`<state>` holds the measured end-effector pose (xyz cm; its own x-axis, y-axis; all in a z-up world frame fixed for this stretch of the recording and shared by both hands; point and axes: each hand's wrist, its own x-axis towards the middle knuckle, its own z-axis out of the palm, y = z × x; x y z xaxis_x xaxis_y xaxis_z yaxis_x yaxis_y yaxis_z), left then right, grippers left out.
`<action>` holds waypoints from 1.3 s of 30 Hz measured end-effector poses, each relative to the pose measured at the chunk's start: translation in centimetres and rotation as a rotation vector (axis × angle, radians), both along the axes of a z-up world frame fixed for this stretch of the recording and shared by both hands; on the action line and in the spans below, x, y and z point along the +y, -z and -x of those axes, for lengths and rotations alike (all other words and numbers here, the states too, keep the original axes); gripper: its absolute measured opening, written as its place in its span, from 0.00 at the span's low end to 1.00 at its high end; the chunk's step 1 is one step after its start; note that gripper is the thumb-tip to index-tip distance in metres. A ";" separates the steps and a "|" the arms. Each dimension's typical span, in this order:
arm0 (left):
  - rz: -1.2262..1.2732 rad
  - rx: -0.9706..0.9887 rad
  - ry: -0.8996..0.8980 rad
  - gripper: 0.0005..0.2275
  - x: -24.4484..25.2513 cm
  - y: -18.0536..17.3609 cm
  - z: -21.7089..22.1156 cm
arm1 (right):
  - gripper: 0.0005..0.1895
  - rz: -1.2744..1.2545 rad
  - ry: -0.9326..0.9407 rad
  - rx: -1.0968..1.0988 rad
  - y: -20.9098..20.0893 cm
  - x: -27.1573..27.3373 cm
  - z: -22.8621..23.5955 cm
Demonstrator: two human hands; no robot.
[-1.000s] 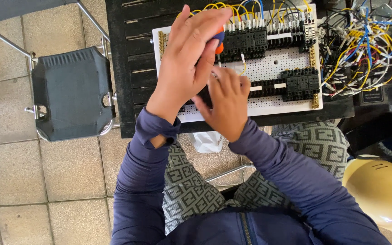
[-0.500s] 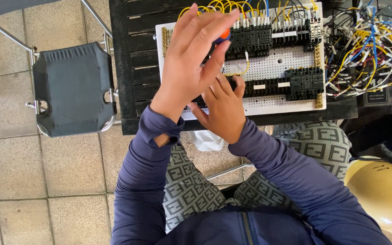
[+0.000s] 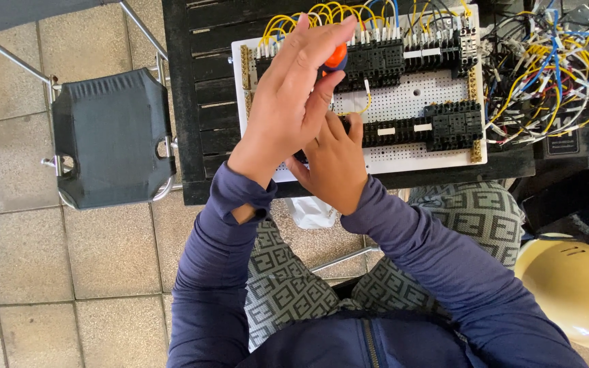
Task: The person uses a screwdriver to tighten screws on a white breadboard populated with black terminal blocks and yellow wires. They repeatedly insert wires into the terminals and secure them with the tool.
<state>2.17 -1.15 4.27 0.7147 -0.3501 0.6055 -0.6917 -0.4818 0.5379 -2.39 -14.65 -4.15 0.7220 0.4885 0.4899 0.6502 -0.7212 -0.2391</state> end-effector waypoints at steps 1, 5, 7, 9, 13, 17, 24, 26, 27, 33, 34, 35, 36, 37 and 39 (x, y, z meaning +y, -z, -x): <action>0.031 0.017 0.026 0.19 0.1 0.0 0.0 | 0.30 0.006 -0.010 -0.017 -0.2 -0.1 0.1; 0.058 0.004 0.049 0.20 0.4 0.4 -0.6 | 0.28 0.035 -0.048 -0.016 -0.2 -0.6 0.6; 0.100 -0.031 0.009 0.15 0.1 0.3 -0.3 | 0.28 -0.028 -0.113 0.099 -2.0 -2.2 -0.4; 0.144 -0.068 -0.025 0.12 -0.2 0.3 -0.1 | 0.29 -0.094 -0.173 0.208 -4.3 -4.4 -2.1; 0.118 0.012 -0.145 0.15 -0.5 0.7 0.3 | 0.03 -0.357 -0.090 0.085 -8.2 -12.4 -6.7; -0.025 0.056 -0.132 0.18 -0.6 1.0 0.5 | 0.05 -0.277 0.376 -0.162 -5.1 -23.3 -9.8; 0.004 0.028 -0.263 0.17 -2.2 1.7 0.3 | 0.03 -0.245 0.494 0.031 -0.9 -31.2 -9.5; 0.064 0.054 -0.393 0.19 -2.5 1.3 0.1 | 0.10 -0.227 0.471 0.355 -1.4 -31.5 -9.3; 0.064 0.051 -0.391 0.19 -2.8 1.0 0.2 | 0.10 -0.229 0.472 0.352 -1.4 -31.7 -9.3; 0.339 -0.039 -0.443 0.19 -2.8 0.5 1.2 | 0.05 -0.318 0.414 0.438 -0.7 -31.4 -10.5; 0.300 -0.085 -0.436 0.18 -2.7 0.6 1.1 | 0.05 -0.342 0.362 0.350 -0.6 -31.1 -10.8; 0.261 -0.131 -0.428 0.17 -2.6 0.7 1.1 | 0.06 -0.366 0.309 0.262 -0.5 -30.9 -11.0; 0.261 -0.134 -0.428 0.17 -2.3 1.1 1.0 | 0.06 -0.367 0.308 0.260 -0.1 -31.3 -11.2; 0.225 -0.169 -0.421 0.17 -2.0 1.4 0.9 | 0.05 -0.360 0.366 0.192 0.4 -31.6 -11.4; 0.187 -0.202 -0.414 0.17 -1.4 1.9 1.1 | 0.05 -0.355 0.424 0.125 0.7 -31.7 -11.7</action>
<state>1.10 -2.52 2.39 0.6326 0.0665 0.7716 -0.5620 -0.6461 0.5164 9.33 -46.35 -4.88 0.8821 -0.0364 0.4697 0.2722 -0.7743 -0.5712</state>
